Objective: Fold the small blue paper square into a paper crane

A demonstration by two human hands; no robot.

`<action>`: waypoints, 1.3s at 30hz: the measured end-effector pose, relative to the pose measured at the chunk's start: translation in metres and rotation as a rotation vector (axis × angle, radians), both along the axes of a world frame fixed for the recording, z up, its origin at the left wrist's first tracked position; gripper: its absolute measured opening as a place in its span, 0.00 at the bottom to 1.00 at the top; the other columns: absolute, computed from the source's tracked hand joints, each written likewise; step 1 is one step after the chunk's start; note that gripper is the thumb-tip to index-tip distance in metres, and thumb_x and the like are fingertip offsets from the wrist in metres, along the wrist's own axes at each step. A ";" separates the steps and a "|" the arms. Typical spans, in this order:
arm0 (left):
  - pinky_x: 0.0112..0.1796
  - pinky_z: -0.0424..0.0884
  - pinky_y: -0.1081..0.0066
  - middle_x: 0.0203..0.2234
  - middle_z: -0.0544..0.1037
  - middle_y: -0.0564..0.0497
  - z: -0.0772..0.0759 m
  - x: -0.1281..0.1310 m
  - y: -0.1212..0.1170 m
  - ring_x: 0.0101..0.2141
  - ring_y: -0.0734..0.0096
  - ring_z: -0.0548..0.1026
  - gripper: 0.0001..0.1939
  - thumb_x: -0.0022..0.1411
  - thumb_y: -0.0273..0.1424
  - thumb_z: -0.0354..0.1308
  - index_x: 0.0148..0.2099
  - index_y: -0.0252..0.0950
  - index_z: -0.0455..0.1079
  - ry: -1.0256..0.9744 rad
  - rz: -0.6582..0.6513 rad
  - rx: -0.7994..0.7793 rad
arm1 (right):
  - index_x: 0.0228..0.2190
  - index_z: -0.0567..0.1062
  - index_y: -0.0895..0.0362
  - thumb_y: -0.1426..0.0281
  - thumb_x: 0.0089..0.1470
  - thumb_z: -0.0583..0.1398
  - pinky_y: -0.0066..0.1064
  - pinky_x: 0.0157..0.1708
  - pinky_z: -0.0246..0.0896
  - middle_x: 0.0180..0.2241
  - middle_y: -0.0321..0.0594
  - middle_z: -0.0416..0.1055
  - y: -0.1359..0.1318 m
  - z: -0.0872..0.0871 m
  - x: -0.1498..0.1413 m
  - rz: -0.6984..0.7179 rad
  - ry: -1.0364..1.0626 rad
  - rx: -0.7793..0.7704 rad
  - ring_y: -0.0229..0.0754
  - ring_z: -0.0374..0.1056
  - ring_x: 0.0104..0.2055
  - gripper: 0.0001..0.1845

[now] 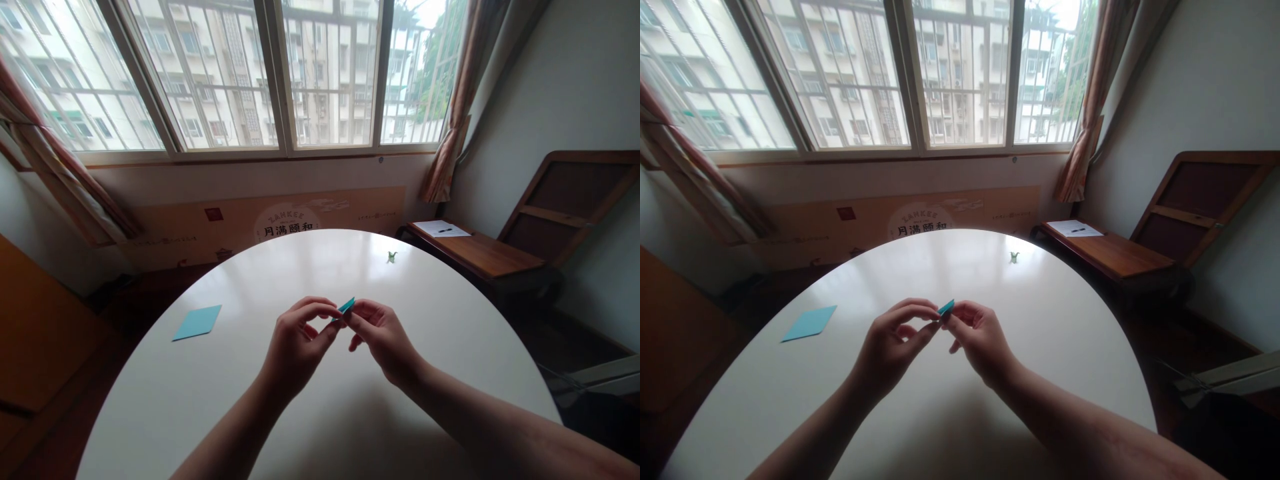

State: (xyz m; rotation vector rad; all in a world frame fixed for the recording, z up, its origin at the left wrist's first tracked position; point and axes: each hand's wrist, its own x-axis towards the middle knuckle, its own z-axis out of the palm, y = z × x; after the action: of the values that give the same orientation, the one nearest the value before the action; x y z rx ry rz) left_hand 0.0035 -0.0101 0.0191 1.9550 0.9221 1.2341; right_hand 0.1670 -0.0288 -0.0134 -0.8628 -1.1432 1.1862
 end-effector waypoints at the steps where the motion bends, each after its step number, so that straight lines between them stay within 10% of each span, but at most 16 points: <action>1: 0.22 0.70 0.76 0.37 0.80 0.46 0.001 -0.001 0.001 0.34 0.65 0.78 0.04 0.59 0.29 0.64 0.36 0.37 0.80 -0.020 -0.024 -0.038 | 0.33 0.80 0.58 0.57 0.52 0.68 0.25 0.22 0.67 0.30 0.42 0.75 0.001 0.000 0.001 0.018 -0.001 -0.003 0.42 0.71 0.34 0.16; 39: 0.18 0.60 0.81 0.25 0.72 0.52 0.000 -0.005 0.011 0.26 0.76 0.66 0.15 0.48 0.38 0.74 0.33 0.33 0.78 -0.174 -0.106 -0.805 | 0.37 0.82 0.60 0.64 0.57 0.64 0.25 0.24 0.67 0.32 0.41 0.77 0.004 0.009 0.016 0.123 -0.346 0.105 0.39 0.71 0.32 0.12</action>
State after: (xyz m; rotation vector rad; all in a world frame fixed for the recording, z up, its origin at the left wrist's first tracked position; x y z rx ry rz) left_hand -0.0019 0.0009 0.0194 1.2188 1.0026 0.7732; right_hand 0.1830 -0.0244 -0.0049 -0.9511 -1.5446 1.0903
